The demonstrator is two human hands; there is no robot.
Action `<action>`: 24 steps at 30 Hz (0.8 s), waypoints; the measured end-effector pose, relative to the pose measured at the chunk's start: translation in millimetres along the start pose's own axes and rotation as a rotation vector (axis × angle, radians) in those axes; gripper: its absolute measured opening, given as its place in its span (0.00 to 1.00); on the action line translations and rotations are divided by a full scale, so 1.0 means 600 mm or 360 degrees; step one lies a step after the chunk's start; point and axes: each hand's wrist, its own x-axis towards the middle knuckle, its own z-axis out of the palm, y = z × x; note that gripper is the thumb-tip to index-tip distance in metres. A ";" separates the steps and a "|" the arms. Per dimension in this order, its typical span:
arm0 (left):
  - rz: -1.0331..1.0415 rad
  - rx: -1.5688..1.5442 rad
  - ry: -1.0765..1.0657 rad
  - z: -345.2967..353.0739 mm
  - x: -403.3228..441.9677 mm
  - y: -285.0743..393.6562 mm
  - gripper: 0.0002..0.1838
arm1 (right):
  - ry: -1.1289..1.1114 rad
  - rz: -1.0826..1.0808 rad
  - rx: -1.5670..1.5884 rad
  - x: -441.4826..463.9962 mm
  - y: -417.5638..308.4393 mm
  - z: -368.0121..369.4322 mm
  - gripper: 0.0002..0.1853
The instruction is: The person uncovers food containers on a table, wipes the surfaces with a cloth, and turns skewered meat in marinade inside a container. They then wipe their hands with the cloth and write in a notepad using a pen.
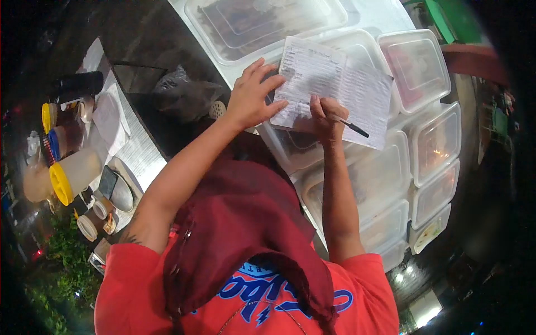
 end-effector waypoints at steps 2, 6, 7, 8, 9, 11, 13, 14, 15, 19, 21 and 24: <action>0.0001 -0.0011 -0.0001 0.002 -0.001 0.001 0.25 | -0.0001 -0.0009 -0.0031 0.001 0.002 -0.001 0.19; -0.0011 -0.0010 -0.0006 0.001 -0.001 -0.001 0.25 | 0.0020 -0.0096 -0.0080 0.003 0.000 0.005 0.19; -0.0013 -0.0006 -0.0009 0.002 -0.001 0.000 0.25 | 0.0010 -0.0119 -0.0097 0.004 0.000 0.004 0.19; -0.0023 -0.0016 -0.0025 0.002 -0.002 0.001 0.25 | -0.0001 -0.0139 -0.0116 0.004 0.001 0.003 0.19; -0.0032 -0.0026 -0.0041 0.000 -0.001 0.002 0.25 | 0.0006 -0.0114 -0.0088 0.002 0.001 0.001 0.19; -0.0036 -0.0035 -0.0047 -0.003 0.001 0.002 0.25 | 0.0021 -0.0070 -0.0028 0.001 0.000 0.002 0.18; -0.0029 -0.0040 -0.0035 -0.001 0.000 0.002 0.24 | 0.0025 -0.0109 -0.0078 0.003 0.003 0.004 0.18; -0.0024 -0.0046 -0.0035 0.000 -0.001 0.002 0.24 | 0.0025 -0.0130 -0.0103 0.002 0.005 0.005 0.18; -0.0019 -0.0050 -0.0035 0.000 -0.001 0.002 0.25 | 0.0043 -0.0127 -0.0057 0.001 0.005 0.004 0.19; -0.0017 -0.0029 -0.0032 0.000 0.001 -0.001 0.25 | 0.0087 -0.0167 -0.0035 0.004 0.005 0.007 0.19; -0.0012 -0.0031 -0.0022 0.001 -0.001 0.000 0.25 | 0.0080 -0.0219 -0.0128 0.002 0.009 0.007 0.19; -0.0015 -0.0041 -0.0019 0.002 -0.001 -0.001 0.25 | 0.0058 -0.0232 -0.0159 0.004 0.011 0.006 0.19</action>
